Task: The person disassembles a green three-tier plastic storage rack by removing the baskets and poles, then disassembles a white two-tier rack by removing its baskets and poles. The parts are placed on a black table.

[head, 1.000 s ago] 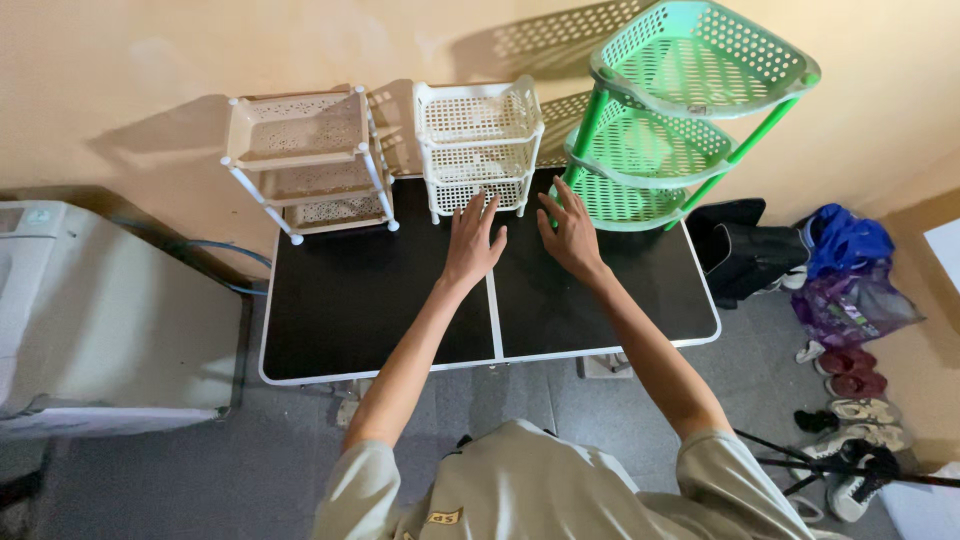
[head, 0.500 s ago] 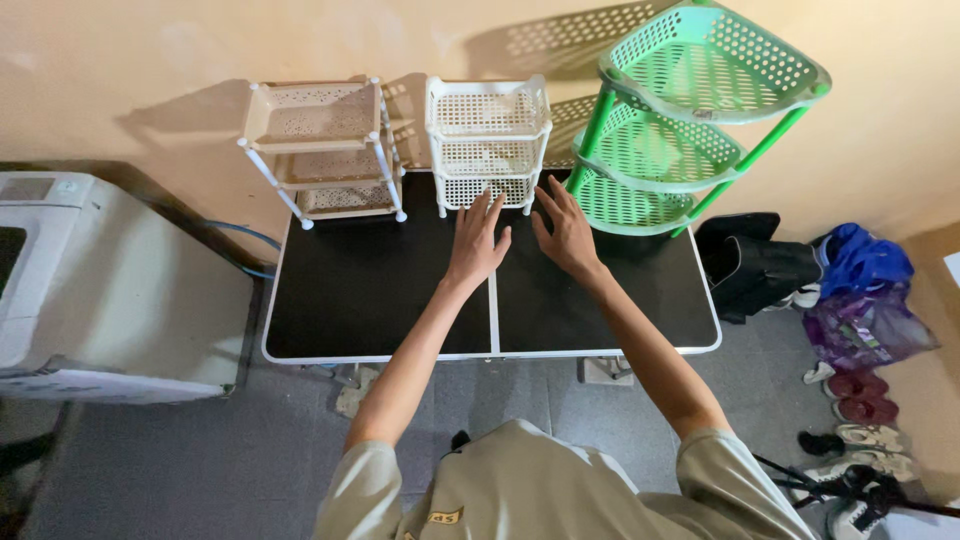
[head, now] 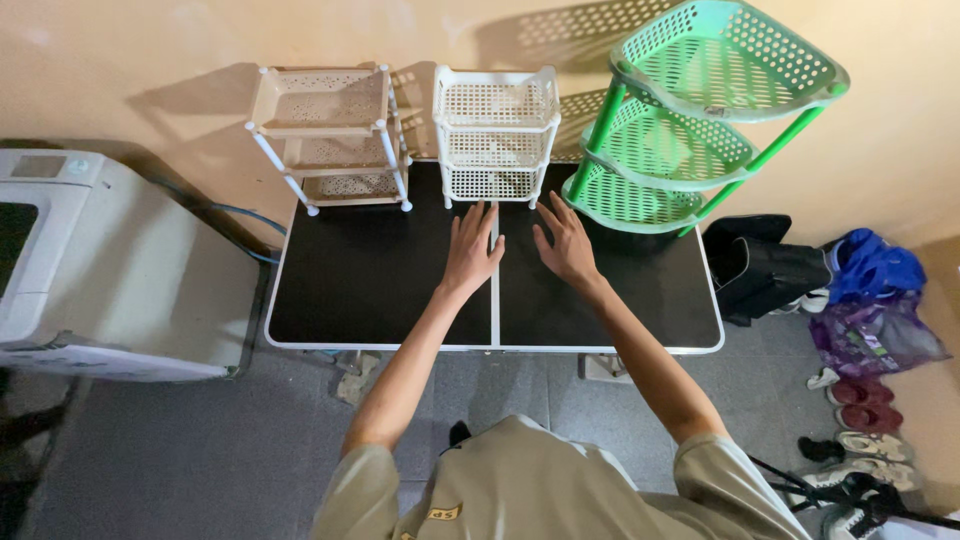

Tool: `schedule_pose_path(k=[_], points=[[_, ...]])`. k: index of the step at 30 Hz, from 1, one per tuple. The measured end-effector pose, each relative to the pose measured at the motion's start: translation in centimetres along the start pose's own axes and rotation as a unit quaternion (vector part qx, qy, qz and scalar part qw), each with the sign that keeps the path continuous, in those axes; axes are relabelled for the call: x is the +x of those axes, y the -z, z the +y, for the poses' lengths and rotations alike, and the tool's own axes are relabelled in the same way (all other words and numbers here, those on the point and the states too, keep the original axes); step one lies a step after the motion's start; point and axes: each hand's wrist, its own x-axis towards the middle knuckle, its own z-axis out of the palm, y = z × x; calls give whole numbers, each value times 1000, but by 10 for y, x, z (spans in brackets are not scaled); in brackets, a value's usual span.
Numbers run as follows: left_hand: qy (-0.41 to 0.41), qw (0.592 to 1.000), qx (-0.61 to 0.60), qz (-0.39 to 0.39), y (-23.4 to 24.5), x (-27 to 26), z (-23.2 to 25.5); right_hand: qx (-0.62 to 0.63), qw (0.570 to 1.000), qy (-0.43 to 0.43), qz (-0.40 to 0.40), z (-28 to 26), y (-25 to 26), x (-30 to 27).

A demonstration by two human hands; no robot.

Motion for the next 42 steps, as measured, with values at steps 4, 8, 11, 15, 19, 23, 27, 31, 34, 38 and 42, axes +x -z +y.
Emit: schedule_pose_path(k=[4, 8, 11, 15, 19, 23, 27, 31, 34, 38, 42], points=[[8, 1000, -1, -2, -14, -20, -7, 8, 999, -27, -20, 1, -8, -11], [29, 999, -13, -16, -34, -56, -7, 61, 997, -38, -30, -1, -17, -32], [52, 998, -17, -37, -46, -78, -11, 68, 997, -18, -22, -3, -29, -50], [65, 997, -17, -40, -50, -85, -20, 29, 999, 21, -10, -6, -43, -57], [77, 997, -6, -30, -45, -88, -31, 38, 998, 28, -29, -11, -56, -51], [87, 996, -2, -26, -42, -102, -36, 56, 997, 4, -50, -19, -64, -56], [106, 994, 10, -29, -33, -115, -48, 60, 997, 10, -52, -34, -77, -60], [130, 991, 17, -20, -24, -128, -62, 72, 995, 19, -61, -44, -90, -66], [141, 989, 19, -26, -15, -134, -72, 70, 995, 16, -68, -51, -98, -66], [138, 990, 19, -22, -5, -138, -80, 54, 996, 23, -60, -57, -105, -65], [126, 992, 12, -30, 1, -135, -85, 47, 998, 15, -47, -62, -110, -65]])
